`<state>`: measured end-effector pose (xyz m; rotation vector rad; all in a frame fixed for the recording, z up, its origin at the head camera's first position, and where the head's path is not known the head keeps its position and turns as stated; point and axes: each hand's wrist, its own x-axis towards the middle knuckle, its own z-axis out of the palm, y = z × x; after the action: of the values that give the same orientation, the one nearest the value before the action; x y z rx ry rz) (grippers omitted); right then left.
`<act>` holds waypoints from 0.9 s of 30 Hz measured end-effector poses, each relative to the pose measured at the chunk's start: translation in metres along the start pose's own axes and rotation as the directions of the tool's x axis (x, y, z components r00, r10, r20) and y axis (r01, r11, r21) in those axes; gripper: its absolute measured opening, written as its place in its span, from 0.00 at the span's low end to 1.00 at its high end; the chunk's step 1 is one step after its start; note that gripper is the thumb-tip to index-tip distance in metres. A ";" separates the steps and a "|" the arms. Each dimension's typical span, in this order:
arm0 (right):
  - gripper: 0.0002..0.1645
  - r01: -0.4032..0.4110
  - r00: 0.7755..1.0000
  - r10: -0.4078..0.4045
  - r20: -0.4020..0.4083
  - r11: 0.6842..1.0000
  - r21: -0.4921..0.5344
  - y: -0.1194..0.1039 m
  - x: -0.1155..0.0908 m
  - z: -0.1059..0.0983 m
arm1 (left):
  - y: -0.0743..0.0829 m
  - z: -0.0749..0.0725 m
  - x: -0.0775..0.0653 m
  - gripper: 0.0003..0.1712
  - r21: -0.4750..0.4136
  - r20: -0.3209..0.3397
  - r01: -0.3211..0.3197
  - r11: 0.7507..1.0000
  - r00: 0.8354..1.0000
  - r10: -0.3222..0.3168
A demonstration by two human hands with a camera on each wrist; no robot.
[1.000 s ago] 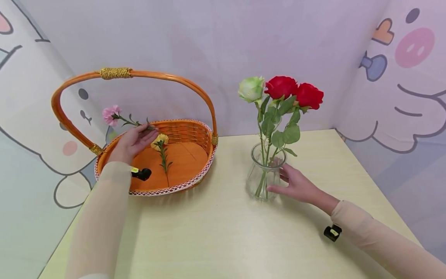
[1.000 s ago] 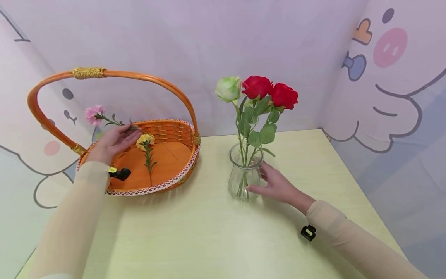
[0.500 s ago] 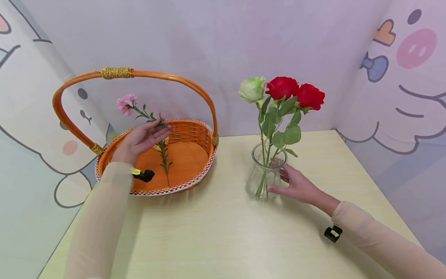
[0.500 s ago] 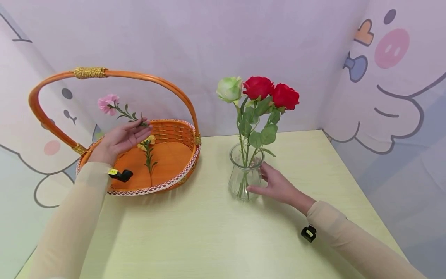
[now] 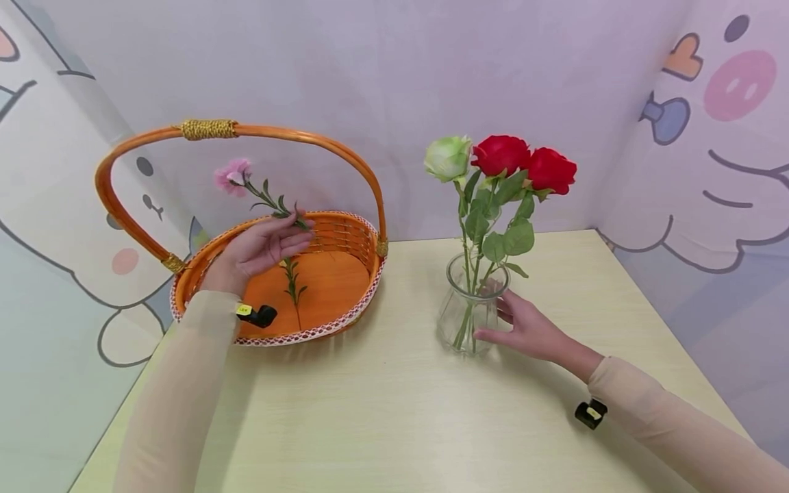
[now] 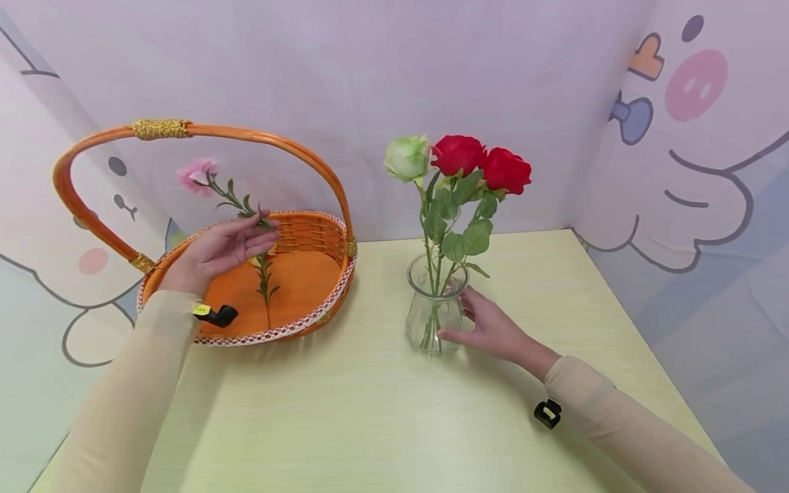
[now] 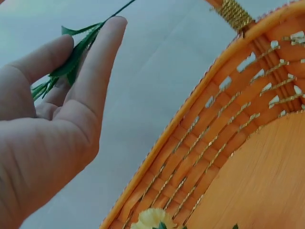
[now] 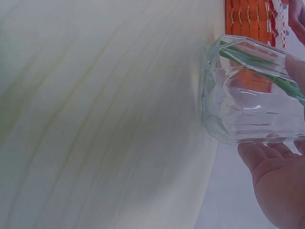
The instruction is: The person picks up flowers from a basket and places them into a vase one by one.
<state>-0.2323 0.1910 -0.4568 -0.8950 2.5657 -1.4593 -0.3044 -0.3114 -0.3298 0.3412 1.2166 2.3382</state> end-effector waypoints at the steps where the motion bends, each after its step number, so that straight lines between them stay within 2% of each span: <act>1: 0.56 0.001 1.000 -0.001 -0.001 1.000 -0.001 0.000 0.000 0.000 | -0.001 0.003 0.000 0.20 0.001 0.010 -0.002 1.000 1.000 0.002; 10: 0.57 0.000 1.000 0.000 0.002 1.000 0.000 0.001 0.000 0.000 | -0.007 0.032 0.008 0.21 -0.025 0.148 -0.016 1.000 0.989 0.020; 18: 0.55 0.006 1.000 -0.006 -0.005 1.000 -0.005 0.000 -0.001 -0.001 | -0.010 0.054 0.015 0.19 -0.022 0.268 -0.039 0.999 0.963 0.044; 20: 0.55 0.005 1.000 -0.005 -0.006 1.000 -0.004 0.000 -0.001 -0.001 | -0.010 0.057 0.017 0.19 -0.017 0.312 -0.041 0.999 0.949 0.045; 23: 0.55 0.001 1.000 -0.001 -0.004 1.000 0.000 0.000 -0.001 0.000 | -0.011 0.059 0.019 0.20 0.027 0.391 -0.049 0.998 0.920 0.034; 27: 0.55 -0.005 1.000 0.005 -0.003 1.000 0.003 0.000 -0.001 0.000 | -0.013 0.060 0.022 0.19 0.099 0.497 -0.064 0.993 0.868 0.006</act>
<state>-0.2313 0.1919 -0.4569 -0.8856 2.5650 -1.4634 -0.2935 -0.2511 -0.3061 0.9473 1.0838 2.0248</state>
